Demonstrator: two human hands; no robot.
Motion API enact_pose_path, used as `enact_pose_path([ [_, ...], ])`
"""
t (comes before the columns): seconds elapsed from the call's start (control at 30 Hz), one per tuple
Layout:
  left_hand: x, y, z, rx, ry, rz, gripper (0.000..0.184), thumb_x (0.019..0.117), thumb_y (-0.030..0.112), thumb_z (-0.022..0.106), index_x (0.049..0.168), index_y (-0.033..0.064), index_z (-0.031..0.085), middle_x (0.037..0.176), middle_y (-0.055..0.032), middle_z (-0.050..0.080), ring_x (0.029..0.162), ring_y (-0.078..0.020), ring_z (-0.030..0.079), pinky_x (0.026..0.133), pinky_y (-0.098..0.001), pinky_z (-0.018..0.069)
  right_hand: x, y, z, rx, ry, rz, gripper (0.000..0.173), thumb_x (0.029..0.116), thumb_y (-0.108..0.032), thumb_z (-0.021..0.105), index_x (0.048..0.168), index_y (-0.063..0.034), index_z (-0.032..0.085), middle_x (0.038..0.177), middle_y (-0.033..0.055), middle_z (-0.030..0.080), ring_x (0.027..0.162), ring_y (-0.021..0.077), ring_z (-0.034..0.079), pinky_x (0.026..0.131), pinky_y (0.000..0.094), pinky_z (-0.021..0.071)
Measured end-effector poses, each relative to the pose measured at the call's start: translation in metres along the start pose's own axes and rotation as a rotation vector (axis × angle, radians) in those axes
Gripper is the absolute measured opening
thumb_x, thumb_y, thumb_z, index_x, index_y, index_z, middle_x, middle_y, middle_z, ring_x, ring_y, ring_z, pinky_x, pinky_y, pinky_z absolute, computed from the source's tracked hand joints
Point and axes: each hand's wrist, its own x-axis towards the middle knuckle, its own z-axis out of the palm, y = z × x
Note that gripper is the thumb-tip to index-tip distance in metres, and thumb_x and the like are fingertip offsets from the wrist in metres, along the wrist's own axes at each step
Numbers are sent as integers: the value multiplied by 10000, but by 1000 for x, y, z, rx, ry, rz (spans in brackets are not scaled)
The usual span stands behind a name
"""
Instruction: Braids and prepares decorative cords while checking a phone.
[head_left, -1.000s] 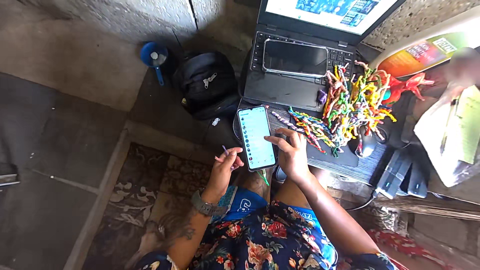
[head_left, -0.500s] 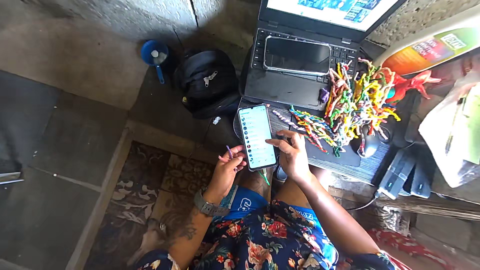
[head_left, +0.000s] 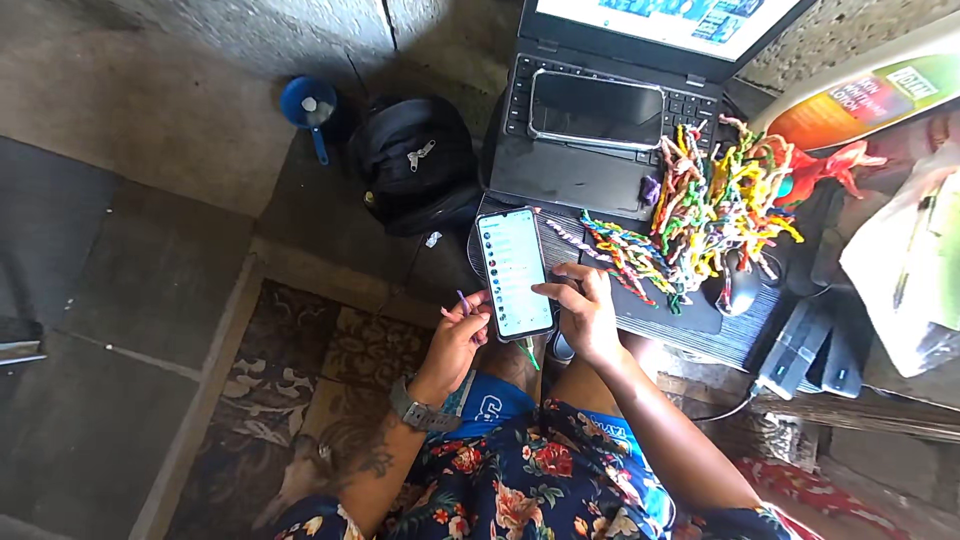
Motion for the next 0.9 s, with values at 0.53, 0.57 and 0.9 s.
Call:
enact_pose_path([
  [0.53,0,-3,2,-33,-47,-28,326,966,-48,424,1246,22,576,924,-6,630,643,-25,515,595,-168,450,2,-3,0,-70,-30,42,380,891,41,543,1123,-151,776,1165,164,663,1067,358,606,891,471,485],
  [0.57,-1,-3,2,-27,-51,-26,340,955,-51,427,1253,21,574,942,-13,631,662,-30,529,612,-173,462,2,-4,1,-74,-29,49,389,894,43,542,1142,-149,771,1162,164,662,1068,360,607,890,476,490],
  [0.9,-4,2,9,-25,-77,-66,367,931,-75,426,1269,5,546,971,-20,636,683,-29,557,626,-170,479,-1,0,-2,69,-21,-25,294,890,25,529,837,-151,758,1071,139,685,1098,315,595,952,443,440],
])
